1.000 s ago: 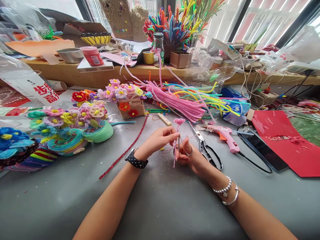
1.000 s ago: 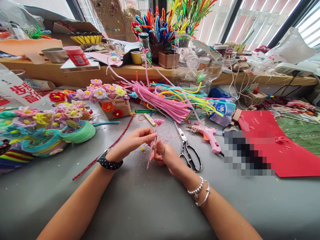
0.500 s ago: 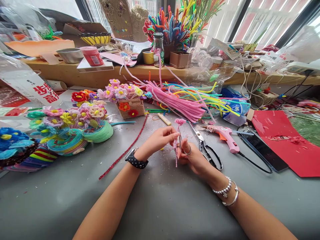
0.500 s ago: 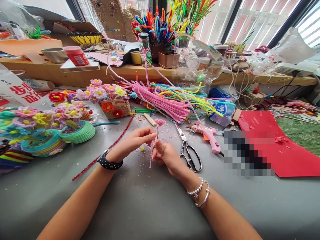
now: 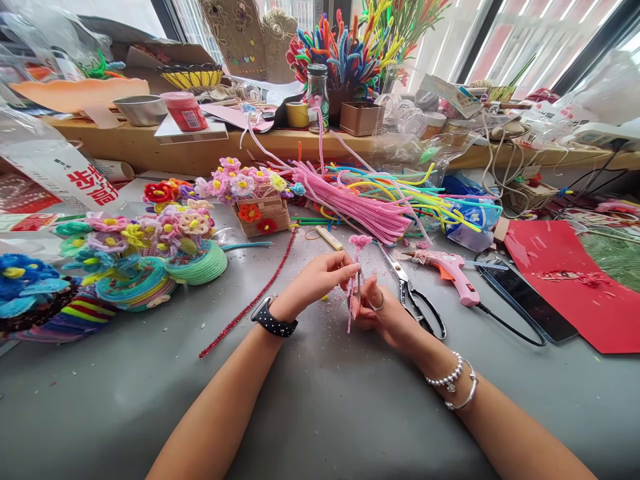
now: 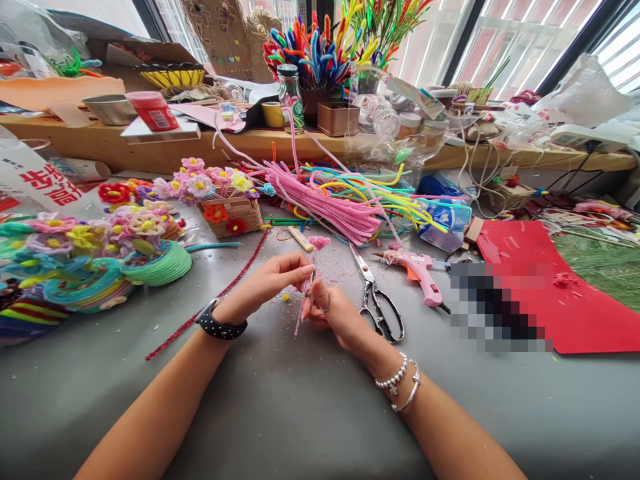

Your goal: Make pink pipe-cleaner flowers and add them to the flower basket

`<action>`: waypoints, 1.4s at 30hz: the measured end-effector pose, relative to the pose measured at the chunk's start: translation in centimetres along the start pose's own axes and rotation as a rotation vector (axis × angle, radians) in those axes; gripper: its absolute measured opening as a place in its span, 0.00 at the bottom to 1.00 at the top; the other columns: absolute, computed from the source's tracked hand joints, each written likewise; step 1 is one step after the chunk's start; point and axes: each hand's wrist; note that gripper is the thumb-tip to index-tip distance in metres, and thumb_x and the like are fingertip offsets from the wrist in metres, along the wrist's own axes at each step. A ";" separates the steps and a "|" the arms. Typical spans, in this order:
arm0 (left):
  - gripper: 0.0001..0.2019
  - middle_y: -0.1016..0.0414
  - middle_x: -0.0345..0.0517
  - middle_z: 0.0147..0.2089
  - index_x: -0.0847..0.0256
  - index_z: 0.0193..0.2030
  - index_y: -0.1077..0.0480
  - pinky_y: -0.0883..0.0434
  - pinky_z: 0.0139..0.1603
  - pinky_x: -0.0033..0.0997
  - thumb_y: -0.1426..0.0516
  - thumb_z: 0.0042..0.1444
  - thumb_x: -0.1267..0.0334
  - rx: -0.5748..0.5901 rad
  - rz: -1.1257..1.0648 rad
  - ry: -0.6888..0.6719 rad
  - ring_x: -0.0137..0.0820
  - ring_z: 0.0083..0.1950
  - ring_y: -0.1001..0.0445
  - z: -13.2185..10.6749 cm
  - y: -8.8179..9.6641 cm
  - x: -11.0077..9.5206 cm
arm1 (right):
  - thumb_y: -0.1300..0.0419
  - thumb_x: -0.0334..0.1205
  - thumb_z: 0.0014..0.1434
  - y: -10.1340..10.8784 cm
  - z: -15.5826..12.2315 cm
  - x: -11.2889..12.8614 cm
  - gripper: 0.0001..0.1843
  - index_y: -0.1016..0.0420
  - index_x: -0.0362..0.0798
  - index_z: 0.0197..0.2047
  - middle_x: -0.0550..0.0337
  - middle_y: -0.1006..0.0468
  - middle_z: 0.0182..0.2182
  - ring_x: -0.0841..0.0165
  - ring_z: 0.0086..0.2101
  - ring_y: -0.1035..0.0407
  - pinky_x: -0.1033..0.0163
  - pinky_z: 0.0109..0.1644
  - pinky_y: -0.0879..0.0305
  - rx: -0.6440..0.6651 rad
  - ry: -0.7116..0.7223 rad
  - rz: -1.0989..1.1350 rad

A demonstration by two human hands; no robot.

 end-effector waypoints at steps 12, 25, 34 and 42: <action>0.13 0.40 0.36 0.22 0.64 0.26 0.39 0.41 0.28 0.24 0.49 0.52 0.56 0.007 0.005 0.015 0.23 0.26 0.39 -0.1 -0.1 -0.2 | 0.49 0.70 0.38 0.1 0.0 -0.1 0.33 0.39 0.44 0.15 0.73 0.56 0.10 0.81 0.14 0.62 0.68 0.20 0.67 -0.040 0.008 -0.012; 0.14 0.39 0.37 0.23 0.64 0.27 0.37 0.39 0.28 0.24 0.50 0.51 0.54 0.007 -0.001 0.021 0.23 0.26 0.39 0.0 -0.1 0.2 | 0.48 0.69 0.39 0.3 0.2 -0.5 0.32 0.41 0.44 0.14 0.73 0.56 0.11 0.81 0.15 0.62 0.68 0.20 0.68 -0.080 0.043 -0.044; 0.13 0.40 0.37 0.23 0.64 0.25 0.38 0.41 0.30 0.24 0.51 0.52 0.56 0.015 -0.012 0.029 0.23 0.26 0.40 -0.2 0.1 0.0 | 0.48 0.66 0.42 0.8 0.5 -0.7 0.30 0.40 0.45 0.13 0.71 0.53 0.10 0.79 0.15 0.60 0.67 0.19 0.65 -0.151 0.103 -0.259; 0.14 0.41 0.37 0.24 0.64 0.24 0.38 0.41 0.29 0.24 0.51 0.52 0.55 0.020 -0.026 0.035 0.23 0.27 0.42 -0.2 0.1 -0.1 | 0.54 0.69 0.44 0.9 0.4 -0.5 0.33 0.36 0.45 0.14 0.67 0.49 0.11 0.76 0.16 0.54 0.67 0.20 0.60 -0.200 0.168 -0.518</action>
Point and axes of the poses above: each hand's wrist, its own z-axis towards the middle knuckle, its own y-axis out of the back of the hand, x = y × z
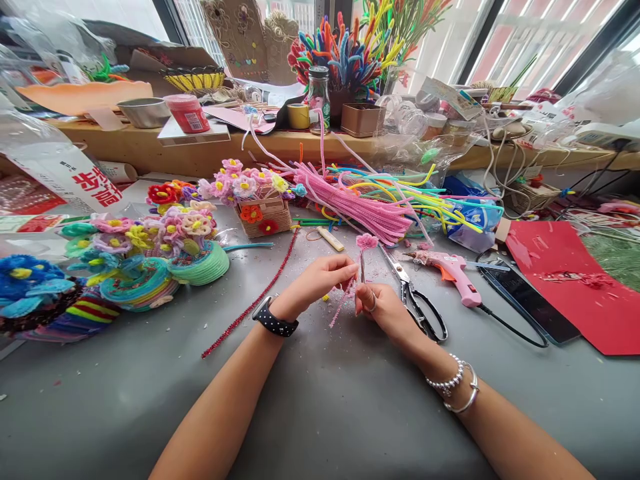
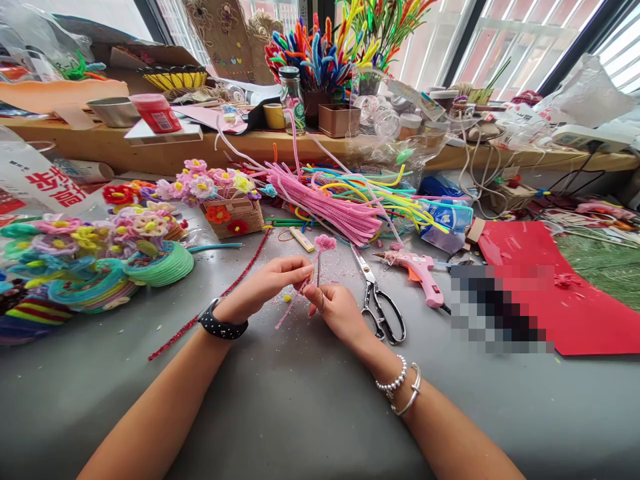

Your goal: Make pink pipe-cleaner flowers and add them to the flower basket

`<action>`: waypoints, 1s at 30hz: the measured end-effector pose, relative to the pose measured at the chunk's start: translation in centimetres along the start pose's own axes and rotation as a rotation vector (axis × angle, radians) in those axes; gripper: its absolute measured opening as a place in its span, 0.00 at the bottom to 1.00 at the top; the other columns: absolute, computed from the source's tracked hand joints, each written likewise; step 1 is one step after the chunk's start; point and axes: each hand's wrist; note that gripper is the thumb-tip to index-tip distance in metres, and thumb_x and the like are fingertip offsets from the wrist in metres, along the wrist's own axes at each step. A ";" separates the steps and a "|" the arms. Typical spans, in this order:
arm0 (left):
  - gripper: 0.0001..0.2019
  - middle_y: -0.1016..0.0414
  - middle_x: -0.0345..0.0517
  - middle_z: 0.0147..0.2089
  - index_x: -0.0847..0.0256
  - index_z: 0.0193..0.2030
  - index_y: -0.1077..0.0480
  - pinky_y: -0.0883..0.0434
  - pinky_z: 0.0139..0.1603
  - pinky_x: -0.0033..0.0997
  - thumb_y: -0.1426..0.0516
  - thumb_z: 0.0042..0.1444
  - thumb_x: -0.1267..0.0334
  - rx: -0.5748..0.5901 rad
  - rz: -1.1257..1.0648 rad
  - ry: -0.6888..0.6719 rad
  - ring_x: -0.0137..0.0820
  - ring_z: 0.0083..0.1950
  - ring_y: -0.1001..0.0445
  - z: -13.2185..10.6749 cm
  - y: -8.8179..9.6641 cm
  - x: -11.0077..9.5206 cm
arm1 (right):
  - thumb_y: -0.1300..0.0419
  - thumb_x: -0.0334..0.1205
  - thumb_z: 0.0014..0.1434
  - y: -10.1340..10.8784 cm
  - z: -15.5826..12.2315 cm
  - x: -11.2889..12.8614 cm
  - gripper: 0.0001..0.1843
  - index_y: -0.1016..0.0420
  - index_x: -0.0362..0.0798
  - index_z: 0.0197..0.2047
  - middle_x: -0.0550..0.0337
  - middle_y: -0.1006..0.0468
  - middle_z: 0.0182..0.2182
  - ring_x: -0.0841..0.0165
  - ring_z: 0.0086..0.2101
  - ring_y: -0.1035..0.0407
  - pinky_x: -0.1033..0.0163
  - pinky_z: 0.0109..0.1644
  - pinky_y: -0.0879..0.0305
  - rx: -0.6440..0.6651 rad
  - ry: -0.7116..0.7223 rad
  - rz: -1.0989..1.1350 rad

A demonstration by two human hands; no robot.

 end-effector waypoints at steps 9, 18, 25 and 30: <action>0.13 0.41 0.37 0.24 0.64 0.25 0.39 0.43 0.30 0.25 0.51 0.53 0.56 0.019 -0.047 0.008 0.23 0.27 0.42 -0.1 0.3 0.0 | 0.55 0.70 0.43 0.5 -0.1 0.6 0.33 0.38 0.45 0.14 0.64 0.41 0.14 0.75 0.18 0.49 0.66 0.24 0.55 -0.060 0.003 -0.171; 0.13 0.41 0.37 0.24 0.64 0.25 0.38 0.43 0.31 0.24 0.50 0.52 0.56 0.040 -0.028 0.009 0.23 0.27 0.42 -0.2 0.7 0.0 | 0.55 0.70 0.43 0.7 -0.1 0.8 0.34 0.38 0.45 0.14 0.64 0.40 0.13 0.74 0.19 0.47 0.67 0.25 0.54 -0.057 0.025 -0.220; 0.13 0.41 0.36 0.24 0.64 0.25 0.39 0.43 0.31 0.24 0.49 0.52 0.56 0.080 -0.059 0.017 0.23 0.27 0.42 -0.4 1.1 -0.1 | 0.53 0.68 0.44 0.9 -0.2 1.1 0.32 0.40 0.45 0.14 0.64 0.40 0.14 0.74 0.19 0.46 0.67 0.25 0.52 -0.049 0.014 -0.222; 0.13 0.41 0.36 0.24 0.64 0.24 0.39 0.43 0.31 0.24 0.49 0.52 0.56 0.089 -0.053 0.017 0.23 0.27 0.42 -0.3 1.1 0.0 | 0.55 0.71 0.43 1.0 -0.1 1.2 0.34 0.37 0.45 0.15 0.64 0.40 0.14 0.74 0.19 0.46 0.67 0.25 0.52 0.008 0.019 -0.244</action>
Point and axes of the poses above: each hand's wrist, its own z-axis towards the middle knuckle, its own y-axis out of the back of the hand, x = y × z
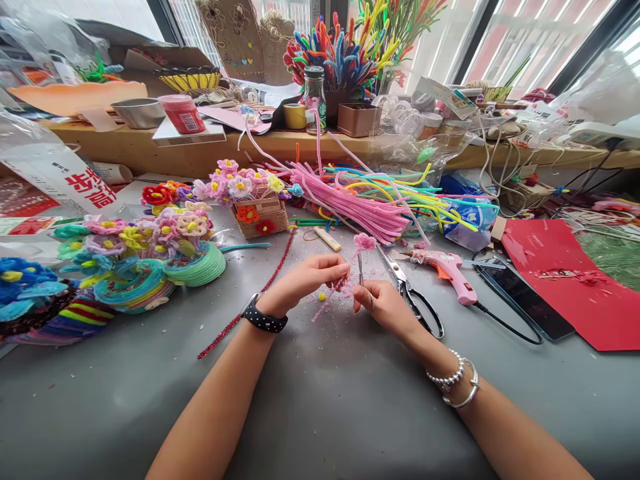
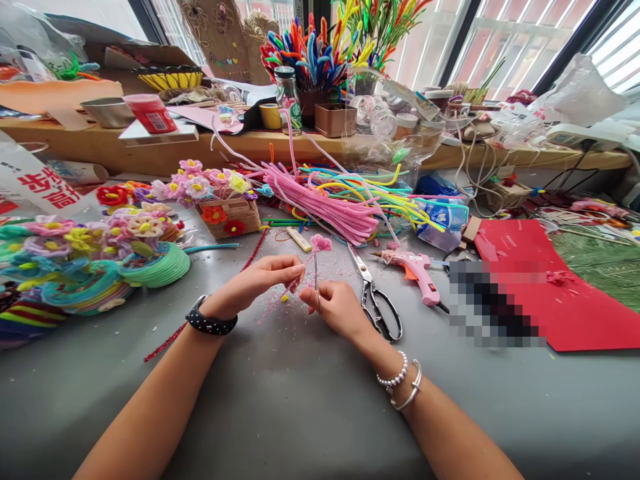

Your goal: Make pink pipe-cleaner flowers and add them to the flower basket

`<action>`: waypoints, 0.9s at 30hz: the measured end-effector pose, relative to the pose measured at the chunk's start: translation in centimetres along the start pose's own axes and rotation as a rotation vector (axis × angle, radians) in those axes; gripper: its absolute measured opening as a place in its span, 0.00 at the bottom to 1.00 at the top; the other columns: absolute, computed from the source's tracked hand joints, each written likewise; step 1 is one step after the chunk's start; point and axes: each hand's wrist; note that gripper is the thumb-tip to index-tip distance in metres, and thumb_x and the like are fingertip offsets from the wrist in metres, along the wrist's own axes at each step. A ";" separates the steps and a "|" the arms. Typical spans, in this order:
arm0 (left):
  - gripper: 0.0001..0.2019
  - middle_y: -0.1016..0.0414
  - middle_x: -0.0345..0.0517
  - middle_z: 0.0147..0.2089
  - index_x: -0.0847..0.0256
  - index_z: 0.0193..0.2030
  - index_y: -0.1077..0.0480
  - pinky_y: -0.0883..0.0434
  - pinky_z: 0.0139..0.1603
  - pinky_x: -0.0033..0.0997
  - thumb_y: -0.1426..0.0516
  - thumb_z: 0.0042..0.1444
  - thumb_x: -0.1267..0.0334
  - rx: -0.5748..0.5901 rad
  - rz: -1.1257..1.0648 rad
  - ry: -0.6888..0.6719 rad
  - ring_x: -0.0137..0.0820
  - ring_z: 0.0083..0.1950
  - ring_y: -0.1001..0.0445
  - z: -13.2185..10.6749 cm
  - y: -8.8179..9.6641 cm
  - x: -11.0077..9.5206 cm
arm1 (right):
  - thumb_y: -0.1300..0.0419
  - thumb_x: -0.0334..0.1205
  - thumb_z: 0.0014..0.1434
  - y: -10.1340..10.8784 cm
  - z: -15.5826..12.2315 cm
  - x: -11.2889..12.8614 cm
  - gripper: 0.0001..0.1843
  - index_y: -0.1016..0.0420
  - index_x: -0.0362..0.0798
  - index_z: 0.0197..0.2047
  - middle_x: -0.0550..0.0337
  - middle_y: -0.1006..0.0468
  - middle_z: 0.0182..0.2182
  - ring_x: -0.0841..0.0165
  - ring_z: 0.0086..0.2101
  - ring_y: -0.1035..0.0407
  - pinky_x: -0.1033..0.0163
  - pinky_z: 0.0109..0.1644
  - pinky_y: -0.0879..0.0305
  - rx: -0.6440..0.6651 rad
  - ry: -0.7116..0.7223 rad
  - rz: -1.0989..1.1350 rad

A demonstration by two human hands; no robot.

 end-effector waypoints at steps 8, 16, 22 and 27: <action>0.12 0.40 0.36 0.25 0.64 0.26 0.37 0.42 0.31 0.23 0.48 0.51 0.56 -0.027 -0.004 -0.023 0.22 0.28 0.41 0.2 0.1 0.5 | 0.52 0.68 0.44 -0.1 0.0 -0.1 0.32 0.38 0.44 0.14 0.65 0.41 0.13 0.75 0.19 0.47 0.68 0.24 0.52 -0.014 -0.008 -0.010; 0.10 0.35 0.37 0.25 0.64 0.26 0.33 0.40 0.31 0.23 0.44 0.46 0.58 -0.040 -0.021 -0.003 0.23 0.28 0.38 0.3 0.1 0.4 | 0.53 0.69 0.43 -0.2 -0.1 0.0 0.33 0.38 0.44 0.15 0.65 0.41 0.14 0.75 0.20 0.46 0.67 0.25 0.51 0.003 -0.003 0.014; 0.09 0.33 0.38 0.26 0.65 0.27 0.32 0.40 0.30 0.23 0.43 0.46 0.60 -0.028 -0.029 0.006 0.23 0.28 0.37 0.3 0.0 0.2 | 0.51 0.67 0.44 -0.1 -0.2 0.0 0.31 0.39 0.45 0.15 0.64 0.39 0.15 0.74 0.20 0.46 0.68 0.26 0.51 -0.012 0.000 0.017; 0.08 0.33 0.38 0.26 0.65 0.28 0.31 0.39 0.30 0.22 0.43 0.46 0.60 -0.016 -0.011 -0.002 0.22 0.28 0.37 0.3 0.1 0.3 | 0.54 0.69 0.44 -0.1 -0.1 0.0 0.32 0.38 0.44 0.15 0.64 0.39 0.15 0.74 0.20 0.46 0.68 0.26 0.51 0.017 0.023 0.020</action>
Point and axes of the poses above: each hand's wrist, its own z-axis towards the middle knuckle, its own y-axis out of the back of the hand, x = y × z
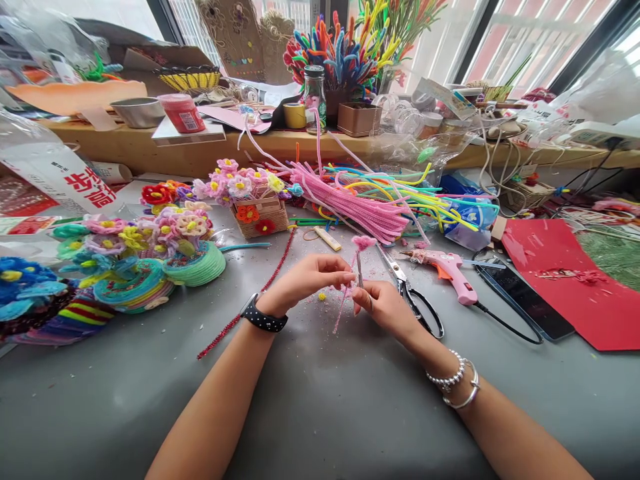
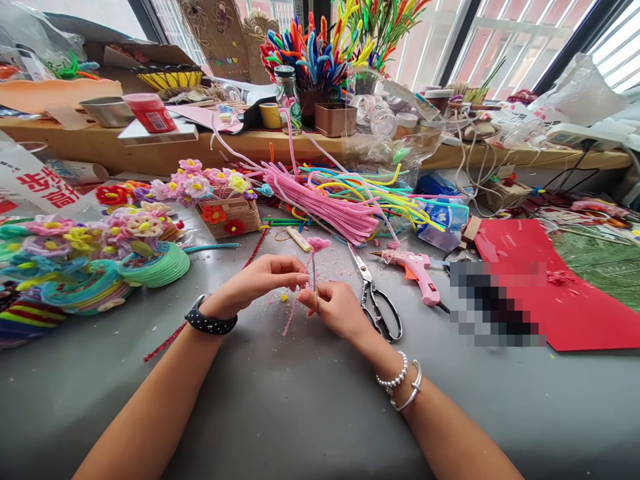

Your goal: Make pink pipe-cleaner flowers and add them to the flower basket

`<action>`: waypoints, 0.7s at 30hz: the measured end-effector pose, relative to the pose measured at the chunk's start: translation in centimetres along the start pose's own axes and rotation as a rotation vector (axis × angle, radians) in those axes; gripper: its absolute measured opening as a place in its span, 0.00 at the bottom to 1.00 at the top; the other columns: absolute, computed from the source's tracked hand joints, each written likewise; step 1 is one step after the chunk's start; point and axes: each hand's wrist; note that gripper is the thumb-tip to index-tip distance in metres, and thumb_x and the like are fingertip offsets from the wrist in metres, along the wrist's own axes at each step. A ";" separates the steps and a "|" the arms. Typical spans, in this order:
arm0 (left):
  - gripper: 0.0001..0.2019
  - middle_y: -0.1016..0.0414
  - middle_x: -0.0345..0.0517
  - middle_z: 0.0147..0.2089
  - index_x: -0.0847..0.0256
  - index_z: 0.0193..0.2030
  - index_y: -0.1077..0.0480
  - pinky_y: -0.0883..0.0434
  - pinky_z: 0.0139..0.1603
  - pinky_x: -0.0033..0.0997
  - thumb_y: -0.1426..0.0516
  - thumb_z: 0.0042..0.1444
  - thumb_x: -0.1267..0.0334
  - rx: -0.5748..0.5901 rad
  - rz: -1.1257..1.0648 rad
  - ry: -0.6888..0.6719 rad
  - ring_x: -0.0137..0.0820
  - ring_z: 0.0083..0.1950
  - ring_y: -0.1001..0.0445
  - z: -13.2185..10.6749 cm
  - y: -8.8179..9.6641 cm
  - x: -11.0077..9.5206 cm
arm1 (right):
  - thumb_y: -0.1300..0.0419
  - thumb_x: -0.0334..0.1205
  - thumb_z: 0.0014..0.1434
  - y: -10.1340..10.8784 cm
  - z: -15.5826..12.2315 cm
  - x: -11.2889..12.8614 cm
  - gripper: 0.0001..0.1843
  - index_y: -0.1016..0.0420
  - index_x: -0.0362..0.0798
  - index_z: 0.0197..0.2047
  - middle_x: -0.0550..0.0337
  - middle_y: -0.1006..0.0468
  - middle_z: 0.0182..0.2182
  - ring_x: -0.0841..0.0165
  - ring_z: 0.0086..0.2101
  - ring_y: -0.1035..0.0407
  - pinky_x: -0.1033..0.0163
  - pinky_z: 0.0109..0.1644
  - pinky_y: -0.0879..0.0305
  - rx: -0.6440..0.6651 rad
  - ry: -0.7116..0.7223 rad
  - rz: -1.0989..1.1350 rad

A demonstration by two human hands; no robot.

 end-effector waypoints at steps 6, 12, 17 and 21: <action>0.10 0.32 0.39 0.27 0.65 0.29 0.31 0.39 0.31 0.22 0.44 0.47 0.58 -0.001 0.031 -0.003 0.23 0.29 0.36 0.0 0.1 0.2 | 0.55 0.70 0.43 0.1 -0.1 0.1 0.34 0.38 0.44 0.15 0.63 0.39 0.15 0.74 0.20 0.46 0.68 0.25 0.50 -0.014 -0.006 -0.017; 0.12 0.32 0.41 0.27 0.65 0.29 0.30 0.38 0.31 0.24 0.44 0.46 0.56 -0.018 0.022 -0.010 0.24 0.29 0.36 0.0 0.1 0.2 | 0.54 0.68 0.45 0.2 0.0 -0.1 0.32 0.38 0.45 0.15 0.63 0.39 0.15 0.74 0.20 0.45 0.68 0.25 0.50 -0.041 -0.014 -0.027; 0.12 0.31 0.41 0.27 0.64 0.28 0.30 0.38 0.31 0.24 0.44 0.46 0.56 -0.032 0.019 -0.013 0.25 0.29 0.36 -0.1 0.1 0.1 | 0.56 0.71 0.43 0.2 0.0 -0.1 0.34 0.37 0.44 0.16 0.63 0.38 0.15 0.74 0.20 0.45 0.68 0.25 0.50 -0.005 -0.002 -0.046; 0.11 0.31 0.41 0.27 0.64 0.28 0.30 0.39 0.32 0.24 0.44 0.46 0.57 -0.061 -0.002 -0.021 0.24 0.29 0.37 -0.1 0.0 0.0 | 0.54 0.69 0.43 0.3 -0.1 0.1 0.32 0.40 0.45 0.15 0.63 0.38 0.15 0.74 0.20 0.45 0.68 0.24 0.50 -0.010 -0.015 -0.043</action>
Point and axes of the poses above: each hand's wrist, its own z-axis towards the middle knuckle, its own y-axis out of the back of the hand, x = y × z
